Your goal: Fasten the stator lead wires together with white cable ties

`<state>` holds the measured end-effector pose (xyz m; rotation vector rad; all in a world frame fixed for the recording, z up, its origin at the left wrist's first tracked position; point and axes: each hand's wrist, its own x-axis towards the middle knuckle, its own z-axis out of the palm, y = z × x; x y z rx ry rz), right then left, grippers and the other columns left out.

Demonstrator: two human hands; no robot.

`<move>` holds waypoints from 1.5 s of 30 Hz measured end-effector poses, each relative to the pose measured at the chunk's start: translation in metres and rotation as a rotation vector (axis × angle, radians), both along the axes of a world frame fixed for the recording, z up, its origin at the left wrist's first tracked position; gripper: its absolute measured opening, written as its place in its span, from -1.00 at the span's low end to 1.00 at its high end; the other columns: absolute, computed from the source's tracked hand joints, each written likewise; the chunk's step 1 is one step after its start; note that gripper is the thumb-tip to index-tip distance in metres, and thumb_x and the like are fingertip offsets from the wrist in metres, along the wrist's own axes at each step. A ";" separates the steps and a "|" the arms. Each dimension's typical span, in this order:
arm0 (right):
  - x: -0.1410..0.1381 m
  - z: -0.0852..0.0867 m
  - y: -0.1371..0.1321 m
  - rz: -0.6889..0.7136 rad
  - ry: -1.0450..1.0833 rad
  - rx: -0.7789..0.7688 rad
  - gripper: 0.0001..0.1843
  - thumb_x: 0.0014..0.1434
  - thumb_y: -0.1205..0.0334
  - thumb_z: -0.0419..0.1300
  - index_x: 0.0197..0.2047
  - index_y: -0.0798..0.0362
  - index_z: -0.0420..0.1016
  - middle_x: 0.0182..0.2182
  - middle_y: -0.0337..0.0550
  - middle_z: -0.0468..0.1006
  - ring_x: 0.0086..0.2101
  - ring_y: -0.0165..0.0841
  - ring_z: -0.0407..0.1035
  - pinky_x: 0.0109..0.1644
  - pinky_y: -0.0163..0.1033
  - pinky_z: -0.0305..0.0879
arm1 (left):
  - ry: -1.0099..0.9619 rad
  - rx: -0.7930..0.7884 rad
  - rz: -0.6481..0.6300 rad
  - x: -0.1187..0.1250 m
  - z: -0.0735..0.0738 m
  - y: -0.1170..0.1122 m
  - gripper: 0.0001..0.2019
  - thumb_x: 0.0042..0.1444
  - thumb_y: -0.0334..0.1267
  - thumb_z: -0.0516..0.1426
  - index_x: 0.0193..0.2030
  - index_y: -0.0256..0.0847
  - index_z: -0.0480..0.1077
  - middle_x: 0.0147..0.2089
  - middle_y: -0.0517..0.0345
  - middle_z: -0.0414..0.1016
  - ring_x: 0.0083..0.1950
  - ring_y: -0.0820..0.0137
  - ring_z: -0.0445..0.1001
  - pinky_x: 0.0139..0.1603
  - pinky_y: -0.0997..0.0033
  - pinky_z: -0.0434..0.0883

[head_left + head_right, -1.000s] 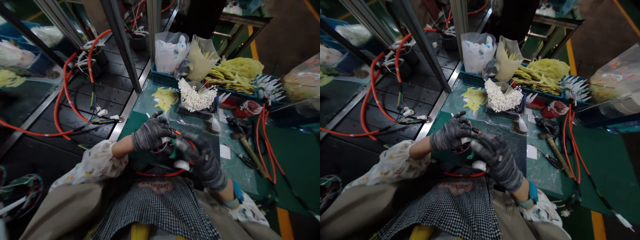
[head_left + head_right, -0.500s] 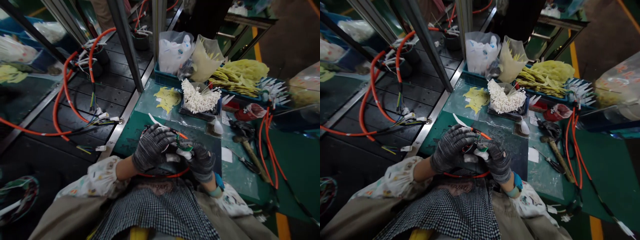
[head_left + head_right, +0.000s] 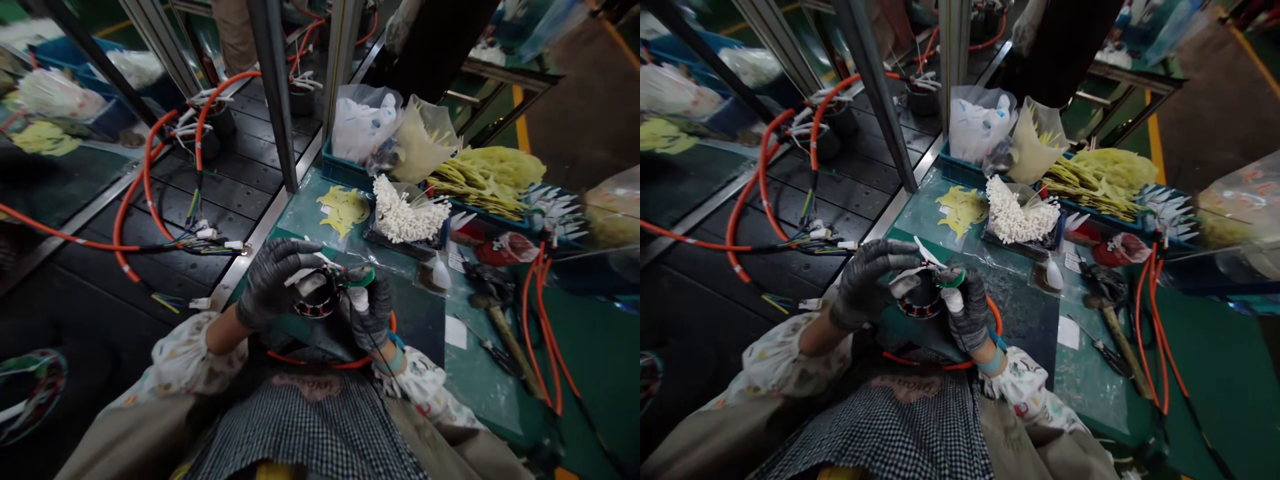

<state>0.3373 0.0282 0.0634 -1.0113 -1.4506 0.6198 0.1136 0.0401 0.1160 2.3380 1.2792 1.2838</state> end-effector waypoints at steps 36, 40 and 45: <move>0.021 -0.024 -0.003 0.037 -0.123 -0.264 -0.62 0.66 -0.05 -0.01 0.06 -0.10 0.58 -0.20 0.03 0.71 -0.24 -0.09 0.67 -0.12 0.07 0.75 | 0.423 0.176 0.078 0.014 -0.102 -0.073 -0.59 0.53 -0.05 0.19 0.44 0.09 0.49 0.22 0.09 0.74 0.45 0.20 0.54 0.80 0.01 -0.20; 0.020 -0.015 -0.004 0.018 -0.095 -0.241 -0.62 0.67 0.00 -0.03 -0.01 -0.07 0.56 -0.24 -0.05 0.70 -0.27 -0.16 0.66 -0.14 0.02 0.72 | 0.433 -0.026 -0.052 0.002 -0.104 -0.062 -0.61 0.53 -0.06 0.19 0.43 0.18 0.51 0.31 0.19 0.72 0.49 0.22 0.52 0.81 -0.03 -0.26; 0.021 -0.004 -0.011 0.206 -0.164 -0.094 -0.76 0.63 0.02 0.14 0.05 -0.12 0.61 -0.14 -0.19 0.77 -0.16 -0.20 0.70 -0.02 -0.05 0.70 | 0.391 -0.046 0.080 0.014 -0.103 -0.077 -0.65 0.51 -0.13 0.25 0.35 0.35 0.55 0.20 0.33 0.77 0.46 0.24 0.54 0.78 -0.07 -0.16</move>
